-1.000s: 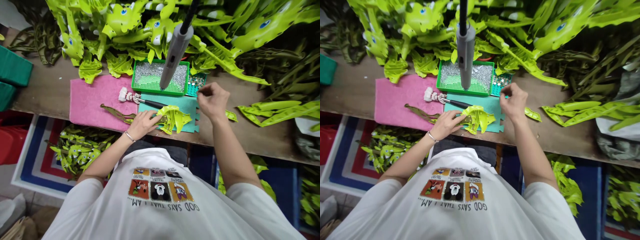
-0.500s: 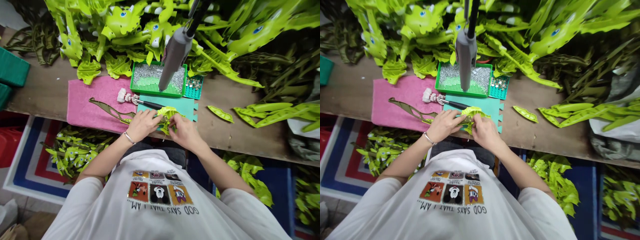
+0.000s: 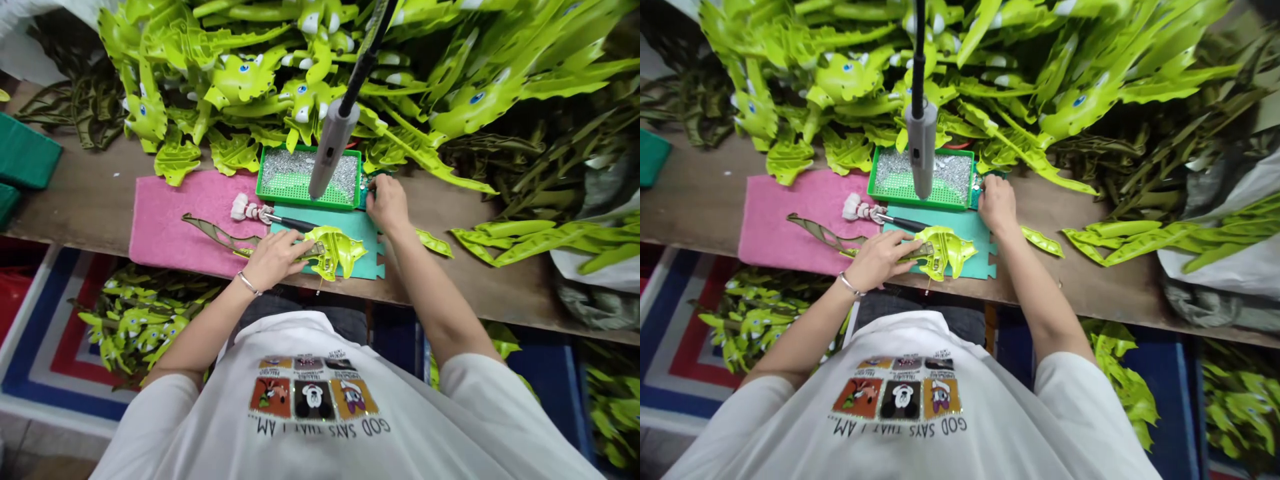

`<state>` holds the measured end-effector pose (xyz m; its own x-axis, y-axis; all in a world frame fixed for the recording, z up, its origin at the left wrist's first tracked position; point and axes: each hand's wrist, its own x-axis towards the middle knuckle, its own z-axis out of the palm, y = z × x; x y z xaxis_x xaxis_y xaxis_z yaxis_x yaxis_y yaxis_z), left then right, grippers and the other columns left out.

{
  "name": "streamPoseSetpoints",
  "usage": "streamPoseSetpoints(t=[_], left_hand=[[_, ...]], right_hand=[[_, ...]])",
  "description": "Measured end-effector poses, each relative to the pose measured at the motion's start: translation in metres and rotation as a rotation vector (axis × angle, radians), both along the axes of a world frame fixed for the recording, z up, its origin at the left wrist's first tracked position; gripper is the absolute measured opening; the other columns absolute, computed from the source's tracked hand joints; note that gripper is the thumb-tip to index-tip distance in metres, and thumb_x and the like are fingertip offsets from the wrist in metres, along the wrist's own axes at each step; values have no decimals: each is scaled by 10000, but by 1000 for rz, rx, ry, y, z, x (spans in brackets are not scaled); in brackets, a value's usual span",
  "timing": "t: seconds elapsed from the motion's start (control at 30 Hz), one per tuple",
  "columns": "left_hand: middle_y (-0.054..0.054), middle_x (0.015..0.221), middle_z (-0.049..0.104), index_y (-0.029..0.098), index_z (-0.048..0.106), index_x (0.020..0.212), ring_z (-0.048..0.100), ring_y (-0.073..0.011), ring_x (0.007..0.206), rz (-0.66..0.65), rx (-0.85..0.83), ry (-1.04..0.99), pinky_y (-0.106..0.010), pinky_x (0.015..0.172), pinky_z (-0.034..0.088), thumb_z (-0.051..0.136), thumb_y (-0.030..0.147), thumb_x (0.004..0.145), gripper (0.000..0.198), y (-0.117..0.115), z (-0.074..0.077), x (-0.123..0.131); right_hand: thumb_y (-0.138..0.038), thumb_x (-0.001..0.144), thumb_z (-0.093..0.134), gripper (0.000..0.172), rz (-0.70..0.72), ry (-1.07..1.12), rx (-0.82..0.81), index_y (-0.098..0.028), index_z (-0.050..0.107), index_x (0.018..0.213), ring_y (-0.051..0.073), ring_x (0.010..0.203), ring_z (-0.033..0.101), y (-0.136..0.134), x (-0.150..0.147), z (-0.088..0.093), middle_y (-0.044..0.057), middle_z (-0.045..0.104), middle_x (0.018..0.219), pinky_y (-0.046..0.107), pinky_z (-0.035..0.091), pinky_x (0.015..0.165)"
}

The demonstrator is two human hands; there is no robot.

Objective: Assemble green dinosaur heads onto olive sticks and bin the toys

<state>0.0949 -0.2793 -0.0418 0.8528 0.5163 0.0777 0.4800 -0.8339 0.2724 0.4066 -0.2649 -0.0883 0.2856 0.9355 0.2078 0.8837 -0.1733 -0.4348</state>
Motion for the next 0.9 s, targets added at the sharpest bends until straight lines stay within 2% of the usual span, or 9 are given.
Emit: streamPoseSetpoints(t=[0.1, 0.2, 0.33, 0.4, 0.5, 0.57, 0.63, 0.77, 0.9], left_hand=[[-86, 1145, 669, 233, 649, 1248, 622, -219, 960, -10, 11, 15, -314, 791, 443, 696, 326, 898, 365, 0, 1, 1], [-85, 1148, 663, 232, 646, 1253, 614, -218, 965, -14, 5, 24, -312, 794, 441, 689, 322, 901, 366, 1, 1, 1], [-86, 1153, 654, 233, 635, 1273, 611, -214, 967, -25, 1, 37, -310, 799, 441, 677, 323, 909, 377, 2, 2, 1], [-86, 1153, 655, 228, 632, 1278, 613, -219, 969, -30, -5, 49, -313, 794, 443, 675, 325, 912, 381, 2, 3, 2], [-87, 1144, 656, 217, 633, 1273, 615, -222, 971, -25, -13, 57, -315, 795, 447, 677, 320, 911, 378, 3, 7, 4], [-84, 1131, 652, 215, 634, 1268, 616, -215, 965, -24, -16, 57, -310, 796, 450, 673, 321, 914, 371, 3, 9, 5], [-76, 1118, 651, 215, 639, 1256, 619, -204, 956, -30, -13, 62, -300, 791, 452, 665, 328, 921, 355, 5, 12, 5], [-60, 1088, 660, 206, 662, 1202, 625, -188, 920, -40, 0, 61, -289, 772, 449, 676, 332, 912, 317, 6, 12, 6], [-64, 1094, 665, 218, 661, 1210, 627, -202, 932, -30, 8, 47, -298, 769, 448, 690, 328, 900, 330, 4, 9, 5]], right_hand=[[-129, 769, 482, 166, 4, -53, -8, -213, 540, 899, 345, 1037, 588, 12, 9, -18, 162, 648, 967, 551, 459, 943], [-136, 775, 496, 157, -14, -15, -1, -219, 530, 903, 331, 1017, 607, 14, 11, -16, 151, 661, 956, 545, 467, 945], [-211, 768, 587, 171, -36, 242, 29, -241, 480, 899, 242, 823, 649, -11, -9, 21, 69, 674, 859, 457, 531, 834], [-305, 774, 649, 231, 95, 483, 10, -255, 460, 898, 204, 768, 656, -37, -31, 44, 32, 680, 831, 391, 548, 749], [-396, 757, 705, 300, 350, 763, -195, -257, 455, 850, 178, 715, 661, -77, -66, 70, 15, 696, 786, 336, 544, 676], [-387, 765, 702, 280, 397, 776, -279, -253, 465, 832, 154, 660, 638, -95, -83, 74, 13, 712, 783, 313, 531, 646], [-359, 767, 694, 250, 379, 720, -309, -249, 478, 829, 141, 625, 615, -103, -91, 70, 10, 720, 783, 299, 516, 631], [-279, 749, 664, 206, 345, 598, -318, -247, 481, 836, 146, 627, 620, -102, -92, 64, -3, 714, 767, 291, 490, 641], [-220, 726, 645, 204, 321, 523, -332, -252, 465, 815, 151, 611, 612, -99, -97, 68, -11, 699, 736, 286, 467, 624]])
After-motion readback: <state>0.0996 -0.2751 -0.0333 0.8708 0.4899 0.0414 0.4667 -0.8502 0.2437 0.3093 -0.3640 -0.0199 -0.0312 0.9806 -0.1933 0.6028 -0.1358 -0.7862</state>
